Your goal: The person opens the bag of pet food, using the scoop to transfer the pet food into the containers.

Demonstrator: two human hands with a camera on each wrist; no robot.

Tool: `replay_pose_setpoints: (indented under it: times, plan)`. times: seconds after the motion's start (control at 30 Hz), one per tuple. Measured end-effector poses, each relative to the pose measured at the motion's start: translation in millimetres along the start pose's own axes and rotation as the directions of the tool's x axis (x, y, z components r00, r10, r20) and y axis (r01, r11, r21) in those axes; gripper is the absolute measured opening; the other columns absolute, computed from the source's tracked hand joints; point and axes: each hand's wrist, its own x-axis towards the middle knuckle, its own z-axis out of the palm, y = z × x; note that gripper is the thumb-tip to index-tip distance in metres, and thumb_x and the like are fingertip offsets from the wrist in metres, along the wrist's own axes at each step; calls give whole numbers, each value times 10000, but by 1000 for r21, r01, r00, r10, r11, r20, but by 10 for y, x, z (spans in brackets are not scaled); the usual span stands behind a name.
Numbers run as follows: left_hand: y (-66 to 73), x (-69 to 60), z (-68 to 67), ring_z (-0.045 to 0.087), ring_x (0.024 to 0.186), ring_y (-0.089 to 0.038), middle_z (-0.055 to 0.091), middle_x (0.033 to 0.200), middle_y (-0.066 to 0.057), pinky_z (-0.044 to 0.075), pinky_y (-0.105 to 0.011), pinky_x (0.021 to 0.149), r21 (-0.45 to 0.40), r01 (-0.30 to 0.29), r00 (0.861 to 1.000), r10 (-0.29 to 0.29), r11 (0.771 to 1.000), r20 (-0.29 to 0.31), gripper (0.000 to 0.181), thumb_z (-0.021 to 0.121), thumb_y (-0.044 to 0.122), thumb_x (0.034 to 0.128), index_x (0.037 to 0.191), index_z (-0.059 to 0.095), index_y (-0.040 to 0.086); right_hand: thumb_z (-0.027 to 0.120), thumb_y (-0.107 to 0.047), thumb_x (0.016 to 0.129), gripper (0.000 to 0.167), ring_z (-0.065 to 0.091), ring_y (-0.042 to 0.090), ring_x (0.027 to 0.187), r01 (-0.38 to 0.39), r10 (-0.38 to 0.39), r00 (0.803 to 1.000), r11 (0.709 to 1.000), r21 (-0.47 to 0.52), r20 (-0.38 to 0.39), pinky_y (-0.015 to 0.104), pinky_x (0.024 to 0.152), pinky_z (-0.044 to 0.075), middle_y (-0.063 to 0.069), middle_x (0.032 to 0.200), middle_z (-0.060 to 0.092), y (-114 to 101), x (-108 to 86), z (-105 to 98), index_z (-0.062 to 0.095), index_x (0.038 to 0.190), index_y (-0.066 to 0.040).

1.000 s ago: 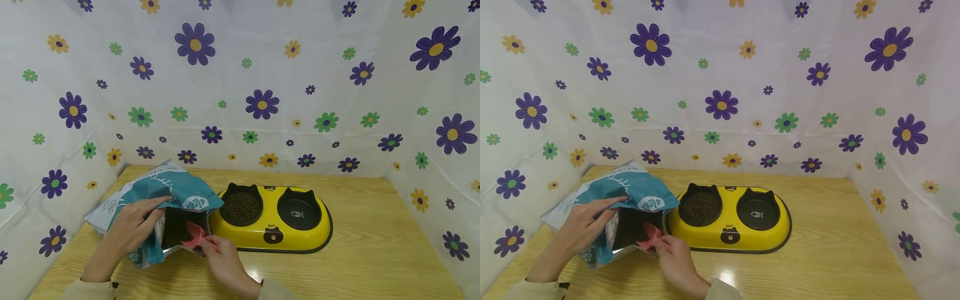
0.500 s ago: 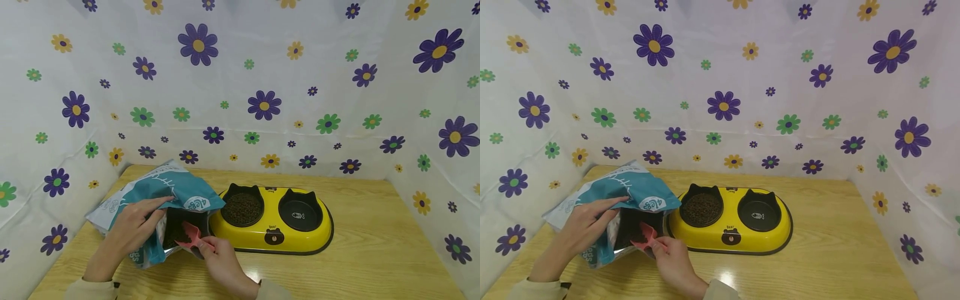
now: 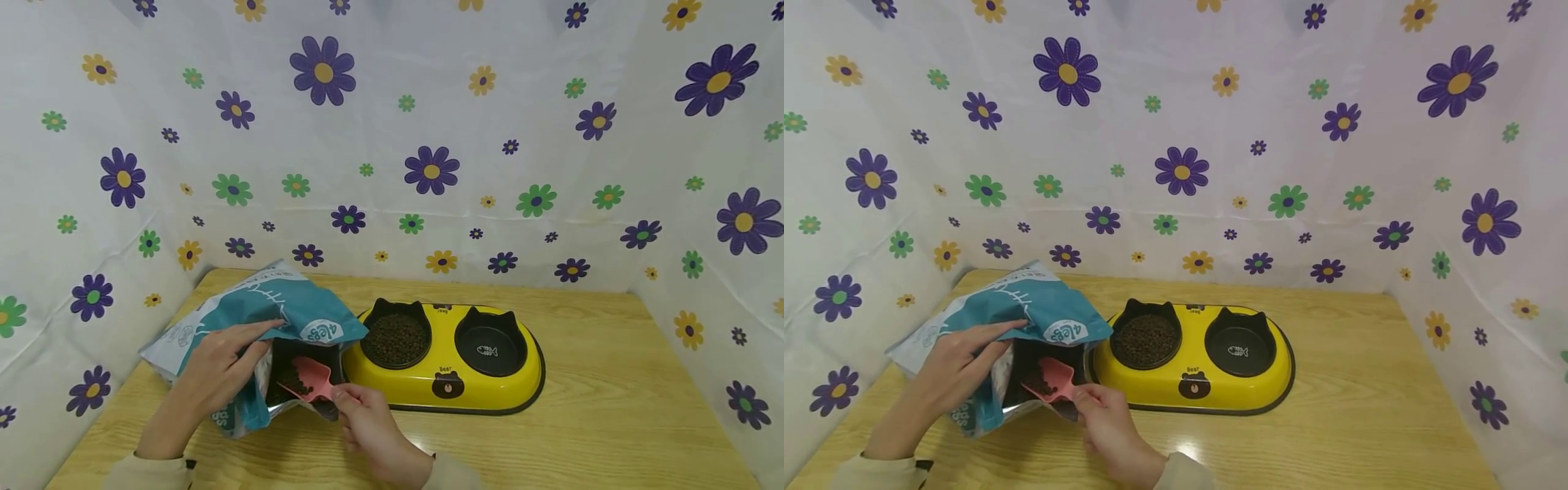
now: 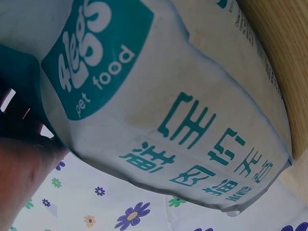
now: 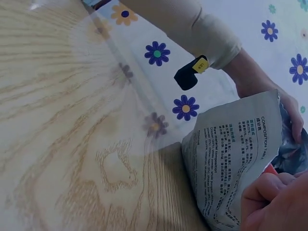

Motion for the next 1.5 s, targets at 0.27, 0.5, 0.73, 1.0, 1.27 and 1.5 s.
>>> replay_pose_setpoints:
  times: [0.27,0.5,0.73,1.0,1.27,1.5]
  plan:
    - [-4,-1,5,629,1268,-384,688,1356,-94,496,-625,988,-10,-14,1000,14,1000,-4,356,482,230,1084,1391,662,249,512,-226,1081,176,159,64,437,-57,50,997,991,123,57,194,419,151,-71,596,255,-17,-25,-105,603,1059,-77]
    - [-3,1,1,631,1266,-381,690,1355,-90,495,-617,995,-8,-22,1000,22,1000,-5,357,483,222,1085,1395,660,241,518,-242,1078,222,171,54,422,-61,46,994,987,152,104,192,415,157,-69,587,245,-40,-54,-196,512,885,-133]
    - [-5,-8,-8,628,1270,-386,683,1365,-96,493,-621,993,-7,-12,1000,12,1000,-3,356,477,241,1090,1397,657,240,556,-281,1060,210,241,56,444,-110,84,984,980,165,159,179,436,229,-62,617,288,-86,-118,-323,516,907,-143]
    - [7,-12,-14,627,1266,-391,684,1364,-89,489,-626,993,-2,-4,1000,4,1000,5,360,467,247,1094,1402,653,237,541,-273,1066,192,257,44,447,-95,68,980,985,142,190,178,444,229,-63,618,292,-128,-234,-563,548,944,-124]
    - [9,17,-8,657,1228,-348,692,1352,-81,524,-588,960,-2,-24,1000,24,1000,0,359,474,227,1090,1397,659,221,545,-279,1066,259,277,32,439,-85,64,982,990,113,180,172,439,258,-69,603,306,-244,-412,-887,499,848,-145]
    - [10,23,-13,678,1069,-226,705,1333,-49,528,-460,838,22,-14,1000,14,1000,-11,356,475,232,1089,1391,663,257,532,-294,1075,179,333,24,464,-48,35,994,991,122,101,161,466,295,-87,621,362,-466,-592,-1272,574,984,-147]
